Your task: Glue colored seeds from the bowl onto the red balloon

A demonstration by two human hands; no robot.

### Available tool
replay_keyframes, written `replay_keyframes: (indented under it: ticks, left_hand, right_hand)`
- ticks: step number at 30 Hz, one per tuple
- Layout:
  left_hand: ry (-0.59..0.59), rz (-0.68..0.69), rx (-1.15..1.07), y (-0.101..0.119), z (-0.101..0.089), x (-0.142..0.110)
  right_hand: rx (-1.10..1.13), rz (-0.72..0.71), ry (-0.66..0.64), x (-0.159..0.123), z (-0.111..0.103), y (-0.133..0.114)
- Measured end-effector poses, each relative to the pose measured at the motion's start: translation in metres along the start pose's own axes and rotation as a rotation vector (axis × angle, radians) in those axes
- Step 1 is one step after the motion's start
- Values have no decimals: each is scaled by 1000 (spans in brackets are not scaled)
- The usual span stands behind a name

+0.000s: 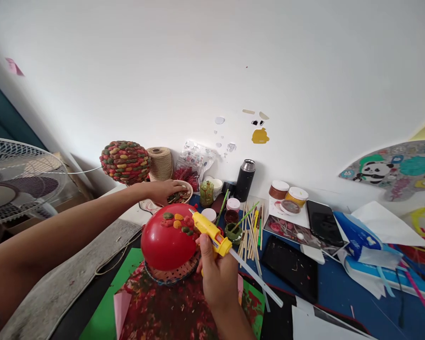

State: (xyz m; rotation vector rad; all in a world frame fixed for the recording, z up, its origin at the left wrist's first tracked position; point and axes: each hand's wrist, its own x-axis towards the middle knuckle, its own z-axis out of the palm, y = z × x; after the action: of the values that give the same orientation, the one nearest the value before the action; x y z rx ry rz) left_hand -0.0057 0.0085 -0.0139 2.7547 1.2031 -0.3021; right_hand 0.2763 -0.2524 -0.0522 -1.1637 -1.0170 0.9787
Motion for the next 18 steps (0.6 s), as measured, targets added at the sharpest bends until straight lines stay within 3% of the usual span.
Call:
replay_keyframes:
  ticks: [18]
  left_hand:
    - [82, -93, -44, 2, -7, -3]
  right_hand:
    - [-111, -115, -36, -2, -2, 2]
